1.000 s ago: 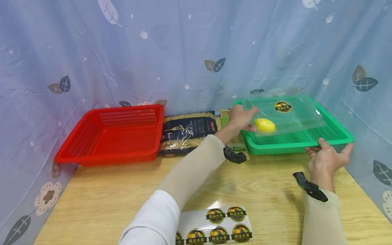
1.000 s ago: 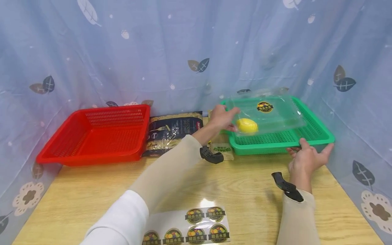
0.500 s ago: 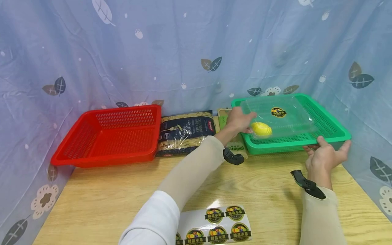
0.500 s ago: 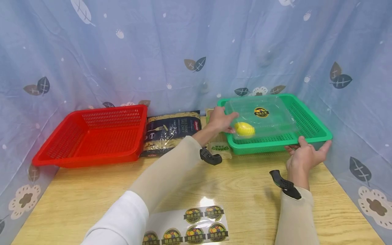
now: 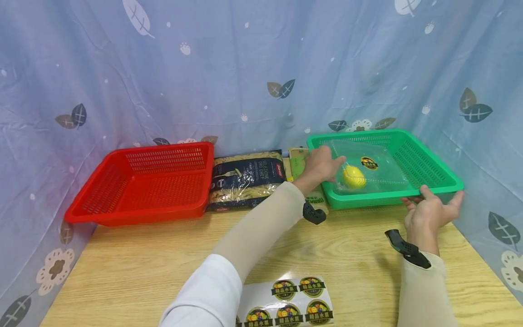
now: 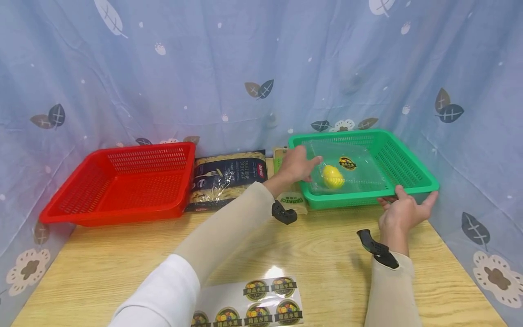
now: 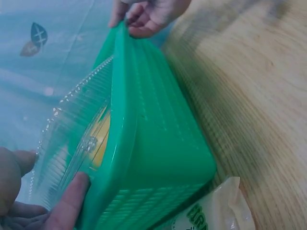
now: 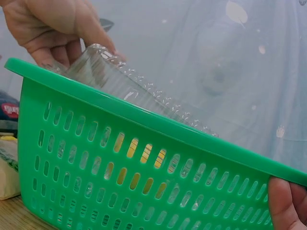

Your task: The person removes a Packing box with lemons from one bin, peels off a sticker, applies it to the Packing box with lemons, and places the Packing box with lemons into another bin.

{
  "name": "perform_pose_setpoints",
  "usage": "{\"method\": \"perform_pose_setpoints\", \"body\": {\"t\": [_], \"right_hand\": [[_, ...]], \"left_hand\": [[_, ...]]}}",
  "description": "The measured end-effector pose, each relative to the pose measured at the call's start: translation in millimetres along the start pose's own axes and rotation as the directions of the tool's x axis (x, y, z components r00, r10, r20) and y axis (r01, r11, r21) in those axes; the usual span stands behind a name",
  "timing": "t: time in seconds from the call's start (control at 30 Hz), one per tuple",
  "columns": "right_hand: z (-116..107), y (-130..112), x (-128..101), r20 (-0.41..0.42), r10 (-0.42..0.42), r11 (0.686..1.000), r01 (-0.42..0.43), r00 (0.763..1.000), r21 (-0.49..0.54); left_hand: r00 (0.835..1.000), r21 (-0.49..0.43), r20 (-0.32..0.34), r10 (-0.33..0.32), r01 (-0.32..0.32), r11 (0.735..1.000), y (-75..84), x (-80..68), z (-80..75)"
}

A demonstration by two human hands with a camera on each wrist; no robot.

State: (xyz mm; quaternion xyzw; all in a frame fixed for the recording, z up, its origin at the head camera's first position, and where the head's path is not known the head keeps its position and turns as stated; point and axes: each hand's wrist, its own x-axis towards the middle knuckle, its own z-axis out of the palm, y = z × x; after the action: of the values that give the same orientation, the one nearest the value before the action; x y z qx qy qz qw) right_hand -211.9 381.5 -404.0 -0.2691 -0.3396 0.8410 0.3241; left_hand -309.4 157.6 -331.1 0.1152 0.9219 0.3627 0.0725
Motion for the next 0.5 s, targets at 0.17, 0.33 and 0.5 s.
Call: {"method": "perform_pose_setpoints", "body": {"t": [0.17, 0.33, 0.5], "right_hand": [[-0.1, 0.4, 0.0, 0.005, 0.002, 1.000, -0.002, 1.000, -0.001], [-1.4, 0.5, -0.8, -0.005, 0.012, 1.000, -0.012, 1.000, 0.008], [-1.9, -0.1, -1.2, -0.007, 0.003, 1.000, -0.003, 1.000, 0.003]], "left_hand": [[1.000, 0.042, 0.020, 0.020, -0.021, 0.999, 0.4, 0.3, -1.2], [0.998, 0.114, 0.047, 0.049, -0.054, 0.992, -0.3, 1.0, -0.5], [0.998, 0.179, 0.014, 0.065, -0.066, 0.982, 0.6, 0.0, 0.2]]}}
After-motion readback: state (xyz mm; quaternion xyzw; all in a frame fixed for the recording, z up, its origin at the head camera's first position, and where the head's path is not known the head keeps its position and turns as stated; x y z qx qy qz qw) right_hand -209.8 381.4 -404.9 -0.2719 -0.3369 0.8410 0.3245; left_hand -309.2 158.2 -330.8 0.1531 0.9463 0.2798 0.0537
